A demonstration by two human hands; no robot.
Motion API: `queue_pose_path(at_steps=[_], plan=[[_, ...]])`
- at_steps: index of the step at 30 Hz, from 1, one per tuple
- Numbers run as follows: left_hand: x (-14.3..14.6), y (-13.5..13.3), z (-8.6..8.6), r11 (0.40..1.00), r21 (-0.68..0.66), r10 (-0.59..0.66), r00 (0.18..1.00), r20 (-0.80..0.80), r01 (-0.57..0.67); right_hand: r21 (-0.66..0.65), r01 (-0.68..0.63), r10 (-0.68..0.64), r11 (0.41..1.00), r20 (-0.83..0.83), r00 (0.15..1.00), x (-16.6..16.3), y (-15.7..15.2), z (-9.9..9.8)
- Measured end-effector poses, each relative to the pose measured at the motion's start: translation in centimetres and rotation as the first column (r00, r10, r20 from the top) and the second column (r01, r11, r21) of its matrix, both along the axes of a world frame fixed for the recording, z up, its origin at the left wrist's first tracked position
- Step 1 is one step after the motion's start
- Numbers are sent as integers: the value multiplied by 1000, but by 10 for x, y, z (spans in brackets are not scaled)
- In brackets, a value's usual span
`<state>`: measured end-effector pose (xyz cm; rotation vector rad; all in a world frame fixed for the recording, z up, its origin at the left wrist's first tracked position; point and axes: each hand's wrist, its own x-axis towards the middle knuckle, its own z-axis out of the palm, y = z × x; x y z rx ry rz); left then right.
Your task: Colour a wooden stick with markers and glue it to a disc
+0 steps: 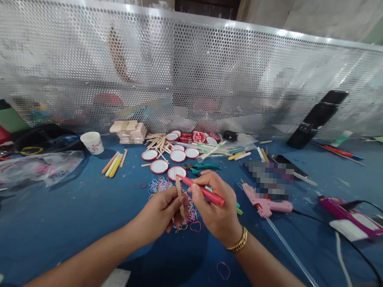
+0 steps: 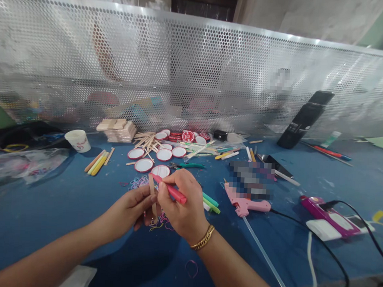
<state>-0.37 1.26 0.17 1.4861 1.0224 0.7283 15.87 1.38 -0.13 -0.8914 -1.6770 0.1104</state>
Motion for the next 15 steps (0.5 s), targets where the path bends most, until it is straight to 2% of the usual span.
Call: queue_pose_path(at_steps=[15], plan=[[2, -1, 4, 1000, -17, -3, 1000, -13, 2, 24, -20, 20, 1000, 3, 1000, -1, 0, 1]])
